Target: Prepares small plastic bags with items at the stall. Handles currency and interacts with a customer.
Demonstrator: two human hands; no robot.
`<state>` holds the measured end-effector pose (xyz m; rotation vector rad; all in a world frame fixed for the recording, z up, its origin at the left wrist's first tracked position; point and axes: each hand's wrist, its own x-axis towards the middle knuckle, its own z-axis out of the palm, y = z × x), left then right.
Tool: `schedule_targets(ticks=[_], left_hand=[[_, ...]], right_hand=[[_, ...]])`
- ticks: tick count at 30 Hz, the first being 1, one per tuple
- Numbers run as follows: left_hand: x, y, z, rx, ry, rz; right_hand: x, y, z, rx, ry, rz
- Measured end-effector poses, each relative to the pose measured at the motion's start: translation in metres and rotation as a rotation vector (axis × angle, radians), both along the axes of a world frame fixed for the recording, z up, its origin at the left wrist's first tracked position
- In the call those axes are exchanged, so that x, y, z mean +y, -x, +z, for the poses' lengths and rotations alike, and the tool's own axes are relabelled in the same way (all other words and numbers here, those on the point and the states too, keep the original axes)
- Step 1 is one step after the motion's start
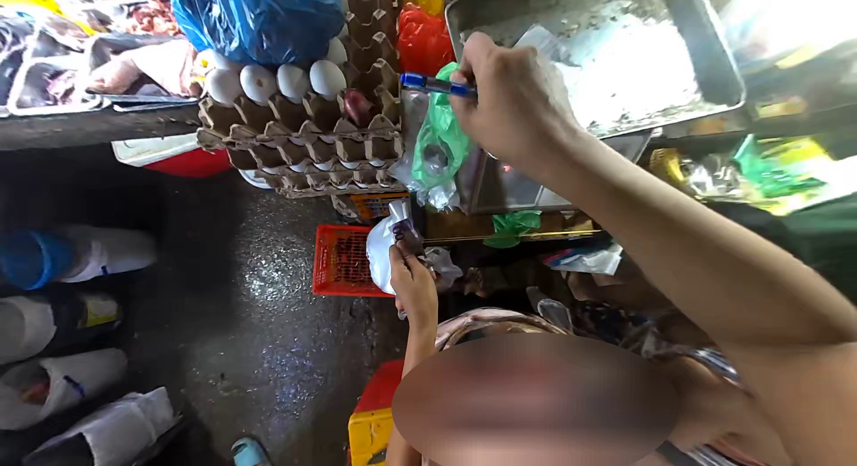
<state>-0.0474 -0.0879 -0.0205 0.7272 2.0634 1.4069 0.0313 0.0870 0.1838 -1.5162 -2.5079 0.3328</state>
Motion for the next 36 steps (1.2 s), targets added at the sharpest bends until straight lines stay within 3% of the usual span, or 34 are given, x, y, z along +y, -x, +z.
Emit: schedule_targets(ticks=[5, 10, 12, 15, 17, 22, 25, 27, 31, 36], left_hand=[[0.003, 0.004, 0.003, -0.051, -0.017, 0.008], [0.008, 0.007, -0.012, -0.095, -0.006, 0.043], [0.007, 0.007, -0.016, -0.125, -0.044, 0.074], [-0.004, 0.008, -0.014, -0.207, -0.128, 0.114], [-0.011, 0.012, -0.009, -0.235, -0.136, 0.116], [-0.022, 0.013, 0.004, -0.213, -0.122, 0.085], [-0.030, 0.015, 0.013, -0.176, -0.088, 0.057], [-0.036, 0.016, 0.019, -0.100, -0.010, 0.024], [-0.048, 0.006, 0.032, 0.063, 0.071, -0.060], [-0.051, -0.019, 0.046, 0.060, 0.063, -0.119]], right_hand=[[-0.002, -0.008, -0.001, -0.030, -0.003, -0.015], [-0.026, 0.002, -0.049, 0.122, -0.361, 0.216], [-0.027, 0.018, -0.084, -0.003, -0.211, 0.262], [-0.016, 0.044, -0.109, -0.230, 0.317, -0.015], [-0.005, 0.049, -0.119, -0.229, 0.480, -0.085], [-0.001, 0.052, -0.110, -0.250, 0.551, -0.141], [-0.031, 0.031, -0.100, -0.152, 0.266, -0.103], [-0.056, 0.009, -0.116, 0.000, 0.074, 0.021], [-0.070, 0.001, -0.158, 0.022, 0.568, 0.046], [-0.056, -0.002, -0.187, 0.082, 0.710, 0.118]])
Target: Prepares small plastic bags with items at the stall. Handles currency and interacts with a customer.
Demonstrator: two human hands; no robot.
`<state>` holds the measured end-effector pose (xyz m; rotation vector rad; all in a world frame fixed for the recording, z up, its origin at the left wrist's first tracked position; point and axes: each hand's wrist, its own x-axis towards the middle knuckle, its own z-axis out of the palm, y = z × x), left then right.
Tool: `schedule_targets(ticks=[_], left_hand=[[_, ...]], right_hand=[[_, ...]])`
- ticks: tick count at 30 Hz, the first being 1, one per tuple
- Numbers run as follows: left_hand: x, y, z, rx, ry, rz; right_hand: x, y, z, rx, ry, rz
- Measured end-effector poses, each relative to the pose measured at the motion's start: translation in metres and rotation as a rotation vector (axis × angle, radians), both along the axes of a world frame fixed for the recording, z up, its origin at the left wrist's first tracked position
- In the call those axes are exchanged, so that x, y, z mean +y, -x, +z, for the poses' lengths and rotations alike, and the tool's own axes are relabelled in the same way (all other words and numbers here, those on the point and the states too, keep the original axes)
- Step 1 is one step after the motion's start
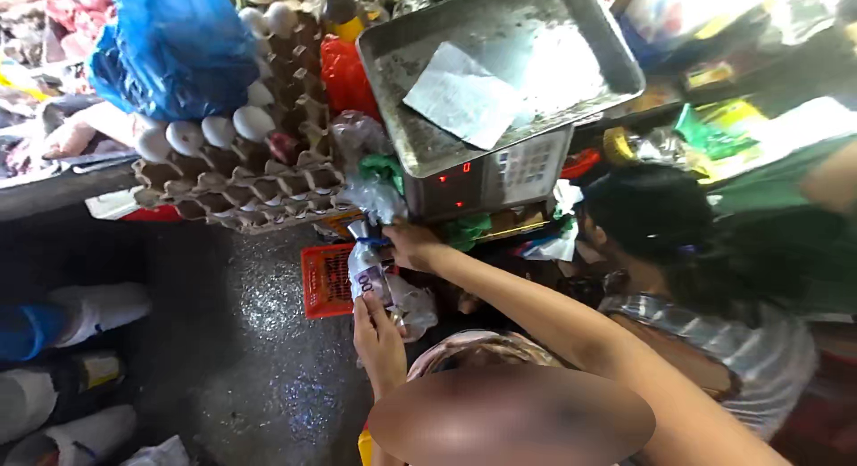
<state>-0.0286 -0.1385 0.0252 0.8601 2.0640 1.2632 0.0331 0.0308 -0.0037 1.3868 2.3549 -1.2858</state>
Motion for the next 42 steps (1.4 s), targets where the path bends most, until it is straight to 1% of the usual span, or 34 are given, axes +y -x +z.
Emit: schedule_targets(ticks=[2, 3, 4, 6, 8, 9, 11, 13, 15, 17, 19, 20, 22, 23, 25, 27, 29, 32, 33, 34, 36, 38, 40, 42], left_hand=[[0.002, -0.010, 0.005, 0.017, 0.030, -0.020], [0.003, -0.014, 0.008, 0.013, 0.041, -0.032], [0.003, -0.019, 0.011, -0.011, 0.047, -0.044], [0.008, -0.028, 0.013, -0.091, 0.031, -0.062], [0.015, -0.038, 0.018, -0.123, 0.031, -0.132], [0.020, -0.044, 0.020, -0.126, 0.037, -0.193], [0.029, -0.056, 0.022, -0.133, 0.040, -0.322], [0.038, -0.063, 0.018, -0.162, 0.006, -0.428], [0.047, -0.062, 0.011, -0.212, -0.018, -0.497], [0.056, -0.058, 0.008, -0.319, -0.003, -0.530], [0.067, -0.053, 0.006, -0.434, -0.003, -0.598], [0.072, -0.050, 0.006, -0.489, -0.020, -0.649], [0.078, -0.044, 0.008, -0.551, -0.043, -0.756], [0.081, -0.042, 0.009, -0.554, -0.042, -0.790], [0.085, -0.039, 0.014, -0.537, -0.003, -0.840], [0.087, -0.038, 0.016, -0.496, 0.091, -0.849], [0.085, -0.034, 0.013, -0.461, 0.132, -0.856], [0.080, -0.029, 0.008, -0.466, 0.126, -0.883], [0.079, -0.029, 0.007, -0.458, 0.139, -0.908], [0.078, -0.032, 0.009, -0.436, 0.170, -0.928], [0.074, -0.038, 0.012, -0.380, 0.236, -0.973], [0.070, -0.045, 0.012, -0.357, 0.240, -1.037], [0.064, -0.054, 0.011, -0.363, 0.247, -1.097], [0.059, -0.066, 0.013, -0.373, 0.267, -1.157]], right_hand=[[0.002, -0.012, -0.001, 0.098, -0.042, 0.031], [-0.001, -0.023, 0.006, 0.170, -0.087, -0.007], [-0.008, -0.039, 0.015, 0.264, -0.129, -0.089], [-0.021, -0.078, 0.037, 0.502, -0.144, -0.341], [-0.037, -0.114, 0.056, 0.723, -0.009, -0.490], [-0.046, -0.126, 0.061, 0.762, 0.085, -0.529], [-0.065, -0.135, 0.059, 0.714, 0.180, -0.631], [-0.077, -0.135, 0.052, 0.674, 0.169, -0.777], [-0.083, -0.138, 0.050, 0.642, 0.131, -0.855], [-0.084, -0.145, 0.062, 0.599, 0.049, -0.858], [-0.070, -0.157, 0.089, 0.542, -0.168, -0.868], [-0.056, -0.165, 0.107, 0.450, -0.298, -0.857], [-0.013, -0.177, 0.138, 0.227, -0.559, -0.813], [0.013, -0.180, 0.144, 0.139, -0.680, -0.780], [0.069, -0.184, 0.146, 0.007, -0.777, -0.722], [0.116, -0.186, 0.135, -0.052, -0.764, -0.683], [0.141, -0.184, 0.121, -0.090, -0.755, -0.684], [0.136, -0.157, 0.121, -0.086, -0.850, -0.691], [0.130, -0.144, 0.124, -0.092, -0.821, -0.671], [0.125, -0.131, 0.130, -0.103, -0.721, -0.659], [0.123, -0.114, 0.138, -0.093, -0.519, -0.699], [0.128, -0.115, 0.145, -0.082, -0.434, -0.714], [0.134, -0.126, 0.150, -0.040, -0.394, -0.652], [0.125, -0.142, 0.156, 0.135, -0.484, -0.544]])
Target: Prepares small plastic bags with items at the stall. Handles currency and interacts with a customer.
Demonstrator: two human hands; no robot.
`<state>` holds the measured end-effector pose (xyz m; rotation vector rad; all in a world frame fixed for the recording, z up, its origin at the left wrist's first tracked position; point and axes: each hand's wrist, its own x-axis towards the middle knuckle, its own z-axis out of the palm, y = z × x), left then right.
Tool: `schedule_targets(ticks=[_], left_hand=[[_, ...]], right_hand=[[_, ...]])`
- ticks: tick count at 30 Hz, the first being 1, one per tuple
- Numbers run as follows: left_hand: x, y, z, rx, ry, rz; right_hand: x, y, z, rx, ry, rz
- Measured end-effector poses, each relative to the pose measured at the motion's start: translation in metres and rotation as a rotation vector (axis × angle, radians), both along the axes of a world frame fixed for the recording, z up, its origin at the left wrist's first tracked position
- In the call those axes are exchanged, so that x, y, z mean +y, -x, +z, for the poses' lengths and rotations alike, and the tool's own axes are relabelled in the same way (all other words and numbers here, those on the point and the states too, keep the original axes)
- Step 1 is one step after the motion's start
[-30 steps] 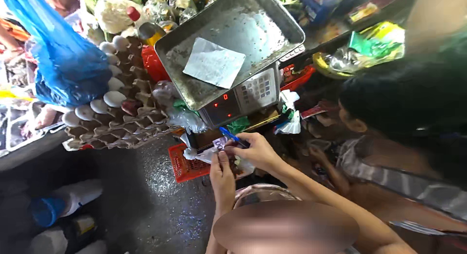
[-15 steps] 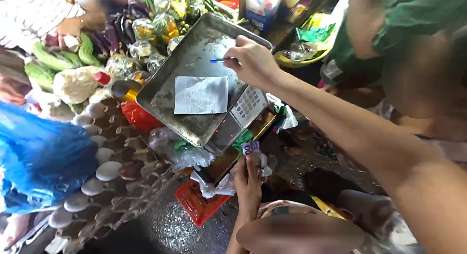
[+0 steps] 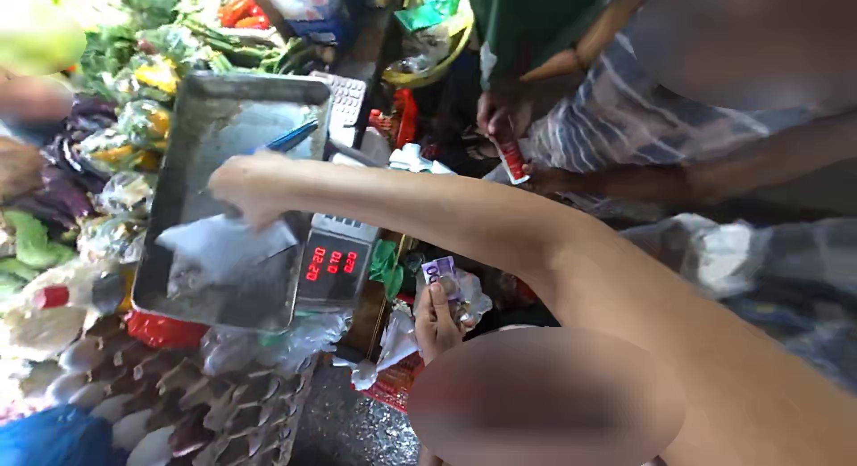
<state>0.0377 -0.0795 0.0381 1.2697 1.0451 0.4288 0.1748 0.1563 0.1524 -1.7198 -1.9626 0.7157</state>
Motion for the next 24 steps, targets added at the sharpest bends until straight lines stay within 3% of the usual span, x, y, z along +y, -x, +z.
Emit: schedule_targets(ticks=[2, 4, 6, 9, 11, 13, 15, 18, 24], left_hand=[[-0.007, -0.012, -0.003, -0.032, 0.017, -0.077], [-0.017, -0.027, -0.009, -0.091, 0.035, -0.150], [-0.028, -0.045, -0.012, -0.122, 0.046, -0.235], [-0.047, -0.078, -0.010, -0.158, 0.089, -0.364], [-0.065, -0.105, -0.006, -0.101, 0.070, -0.448], [-0.086, -0.130, -0.005, -0.057, 0.046, -0.557], [-0.108, -0.155, -0.005, -0.004, 0.015, -0.670], [-0.144, -0.190, -0.007, 0.067, 0.015, -0.817], [-0.204, -0.252, -0.014, 0.095, 0.069, -1.109]], right_hand=[[-0.042, -0.015, 0.014, 0.314, -0.198, 0.049], [-0.122, -0.033, 0.025, 0.569, -0.326, -0.007], [-0.217, -0.067, 0.010, 0.646, -0.422, -0.148], [-0.372, -0.112, -0.045, 0.569, -0.341, -0.727], [-0.463, -0.120, -0.086, 0.566, -0.227, -1.193], [-0.531, -0.112, -0.117, 0.578, -0.165, -1.519], [-0.573, -0.096, -0.134, 0.548, -0.218, -1.712], [-0.615, -0.083, -0.151, 0.396, -0.291, -1.817], [-0.622, -0.090, -0.152, 0.326, -0.420, -1.878]])
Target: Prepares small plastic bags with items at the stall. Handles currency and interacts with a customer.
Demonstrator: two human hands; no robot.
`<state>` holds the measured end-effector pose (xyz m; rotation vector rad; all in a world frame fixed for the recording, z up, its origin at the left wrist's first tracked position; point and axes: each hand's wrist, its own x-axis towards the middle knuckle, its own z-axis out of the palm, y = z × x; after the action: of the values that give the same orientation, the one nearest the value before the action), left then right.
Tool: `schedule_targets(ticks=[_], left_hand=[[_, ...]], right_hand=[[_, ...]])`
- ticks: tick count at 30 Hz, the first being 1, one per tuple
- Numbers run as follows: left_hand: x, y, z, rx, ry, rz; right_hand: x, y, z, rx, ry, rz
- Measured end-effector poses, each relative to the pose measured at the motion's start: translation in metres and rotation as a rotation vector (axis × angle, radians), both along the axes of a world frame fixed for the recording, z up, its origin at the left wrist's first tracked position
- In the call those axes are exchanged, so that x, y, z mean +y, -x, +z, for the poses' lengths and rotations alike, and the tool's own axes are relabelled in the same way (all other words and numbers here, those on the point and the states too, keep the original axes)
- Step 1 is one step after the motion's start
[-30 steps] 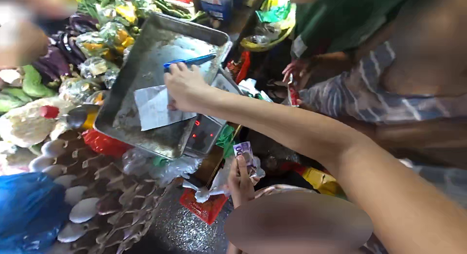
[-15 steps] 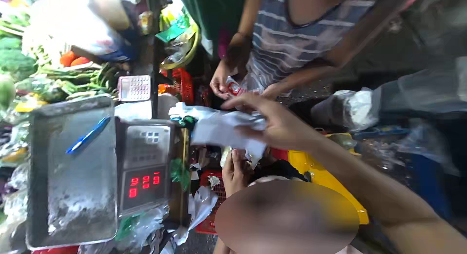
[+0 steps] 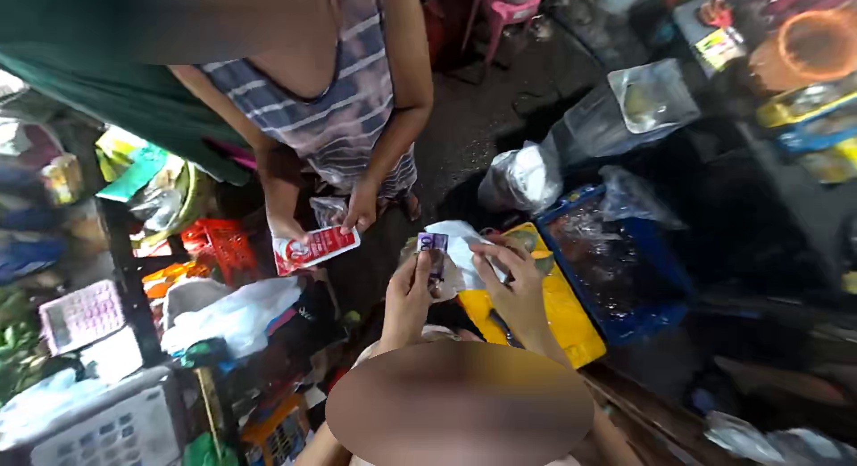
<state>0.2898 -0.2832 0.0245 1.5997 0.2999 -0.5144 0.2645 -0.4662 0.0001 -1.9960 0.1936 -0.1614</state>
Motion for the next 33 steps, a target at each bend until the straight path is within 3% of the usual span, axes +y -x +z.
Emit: schedule_targets(ticks=[6, 12, 14, 18, 22, 25, 28, 33], left_hand=[[-0.033, -0.052, -0.012, 0.004, 0.039, -0.286], [-0.028, -0.085, -0.007, 0.137, 0.115, -0.239], [-0.020, -0.090, -0.014, 0.160, 0.132, -0.169], [-0.005, -0.094, -0.026, 0.197, 0.094, -0.097], [0.012, -0.098, -0.035, 0.329, 0.070, 0.067], [0.026, -0.101, -0.042, 0.333, 0.130, 0.126], [0.037, -0.099, -0.042, 0.325, 0.212, 0.138], [0.042, -0.110, -0.049, 0.311, 0.277, 0.149]], right_hand=[[0.008, -0.035, 0.002, 0.151, 0.008, -0.242], [0.005, -0.061, 0.000, 0.202, -0.026, -0.245], [0.011, -0.069, -0.002, 0.235, -0.140, -0.284], [0.026, -0.086, -0.002, 0.331, -0.592, -0.391], [0.042, -0.100, -0.002, 0.370, -0.802, -0.402], [0.049, -0.105, -0.007, 0.334, -0.741, -0.309], [0.052, -0.106, -0.020, 0.318, -0.487, -0.068], [0.061, -0.116, -0.035, 0.311, -0.300, -0.043]])
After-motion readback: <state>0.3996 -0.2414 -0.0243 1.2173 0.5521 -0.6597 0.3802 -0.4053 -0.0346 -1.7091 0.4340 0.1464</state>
